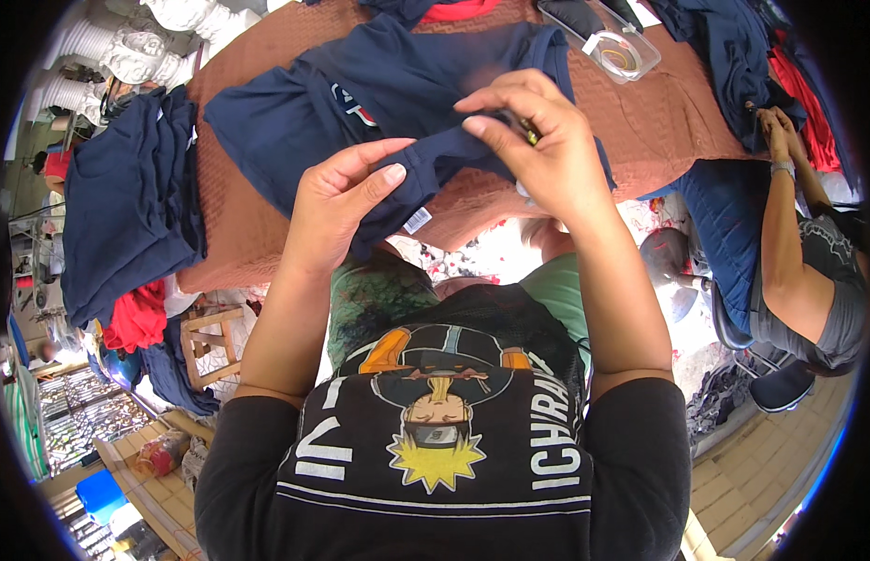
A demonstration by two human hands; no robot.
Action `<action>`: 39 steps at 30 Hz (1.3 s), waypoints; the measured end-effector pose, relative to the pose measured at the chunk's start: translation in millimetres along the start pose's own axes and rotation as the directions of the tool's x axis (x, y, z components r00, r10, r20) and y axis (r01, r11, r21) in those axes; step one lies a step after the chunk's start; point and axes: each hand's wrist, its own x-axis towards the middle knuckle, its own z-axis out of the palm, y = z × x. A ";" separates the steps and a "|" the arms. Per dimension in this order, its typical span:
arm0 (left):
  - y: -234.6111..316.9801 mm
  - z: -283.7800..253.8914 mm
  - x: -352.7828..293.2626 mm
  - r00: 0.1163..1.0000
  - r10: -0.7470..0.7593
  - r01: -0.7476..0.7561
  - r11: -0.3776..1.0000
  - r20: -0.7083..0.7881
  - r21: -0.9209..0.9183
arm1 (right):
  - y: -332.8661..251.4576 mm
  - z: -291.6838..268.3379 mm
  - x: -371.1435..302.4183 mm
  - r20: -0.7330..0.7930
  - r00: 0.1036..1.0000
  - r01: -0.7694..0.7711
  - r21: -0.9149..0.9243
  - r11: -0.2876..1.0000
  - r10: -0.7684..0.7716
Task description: The person trims loose threads from several navy blue shirts using snips. The person handles the shirts one at a time, turning them over and inspecting labels and seams while removing excess thread.
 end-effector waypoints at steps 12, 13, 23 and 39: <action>-2.7 7.0 -1.4 0.999 -0.005 0.002 0.997 -0.040 -0.075 | -28.8 21.1 -10.6 -0.035 0.926 0.353 -0.275 0.894 -0.376; -2.8 6.8 -0.7 0.998 0.000 -0.005 0.996 -0.059 -0.091 | -31.4 19.9 -12.9 0.007 0.932 0.355 -0.207 0.912 -0.361; 5.0 7.6 -4.5 0.998 0.026 -0.031 0.997 -0.065 -0.065 | -43.5 -11.8 -16.0 0.151 0.974 0.205 -0.270 0.941 -0.169; 6.4 9.7 -3.2 0.998 0.059 -0.059 0.998 -0.001 -0.038 | -37.1 -10.8 -7.9 0.170 0.917 0.398 -0.316 0.861 -0.361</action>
